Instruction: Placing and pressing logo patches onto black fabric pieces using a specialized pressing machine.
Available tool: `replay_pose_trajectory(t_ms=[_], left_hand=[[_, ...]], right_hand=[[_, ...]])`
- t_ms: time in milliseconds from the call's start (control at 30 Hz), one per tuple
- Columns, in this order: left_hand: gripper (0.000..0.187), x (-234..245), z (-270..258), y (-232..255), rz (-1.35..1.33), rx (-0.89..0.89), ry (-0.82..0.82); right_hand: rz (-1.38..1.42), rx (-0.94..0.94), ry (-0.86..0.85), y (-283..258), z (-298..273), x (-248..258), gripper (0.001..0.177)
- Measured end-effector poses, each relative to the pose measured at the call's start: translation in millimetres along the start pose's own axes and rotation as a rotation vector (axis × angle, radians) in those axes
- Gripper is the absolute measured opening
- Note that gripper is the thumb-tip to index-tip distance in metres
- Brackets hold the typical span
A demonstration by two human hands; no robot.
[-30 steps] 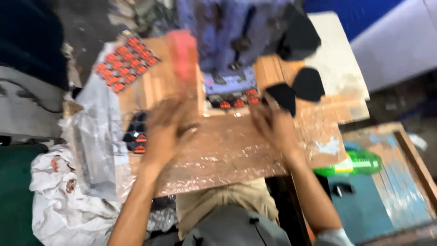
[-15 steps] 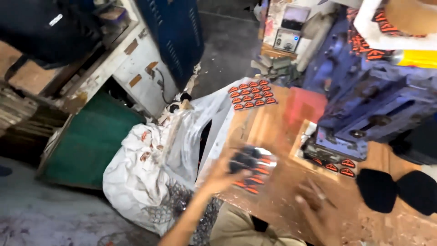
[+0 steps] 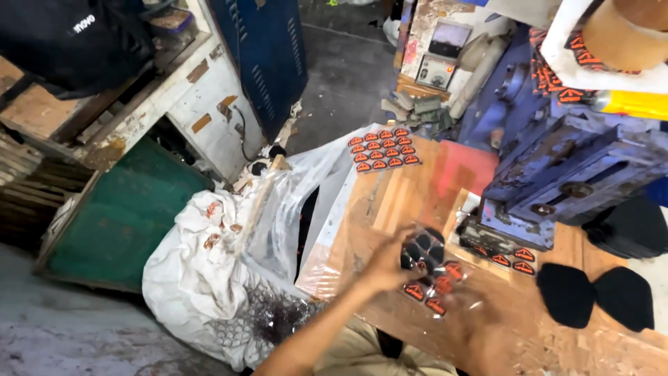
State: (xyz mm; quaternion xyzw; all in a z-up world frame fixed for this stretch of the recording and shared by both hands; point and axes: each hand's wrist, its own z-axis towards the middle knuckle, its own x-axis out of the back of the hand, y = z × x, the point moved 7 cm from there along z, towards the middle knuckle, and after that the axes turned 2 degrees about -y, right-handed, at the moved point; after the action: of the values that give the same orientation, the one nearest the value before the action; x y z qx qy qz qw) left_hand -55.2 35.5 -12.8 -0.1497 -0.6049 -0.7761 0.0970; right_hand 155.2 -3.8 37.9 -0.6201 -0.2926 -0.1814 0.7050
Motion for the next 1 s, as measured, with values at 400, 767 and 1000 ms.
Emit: replay_pose_trajectory(t_ms=[400,767,1000], left_hand=[[0.057,-29.4,29.5,-16.2,-0.468,0.333,-0.423],[0.021,199.9,-24.5,-65.8,-0.083,0.131,0.575],[0.029,217.7,-60.6,-256.3,0.155,0.39,0.319]], right_hand=[[0.066,0.05,-0.32,-23.6,-53.0,-1.1,0.019],[0.335,-0.283,0.303,90.5,-115.1,109.5,0.022],[0.181,-0.504,0.209,144.8,-95.0,129.5,0.024]])
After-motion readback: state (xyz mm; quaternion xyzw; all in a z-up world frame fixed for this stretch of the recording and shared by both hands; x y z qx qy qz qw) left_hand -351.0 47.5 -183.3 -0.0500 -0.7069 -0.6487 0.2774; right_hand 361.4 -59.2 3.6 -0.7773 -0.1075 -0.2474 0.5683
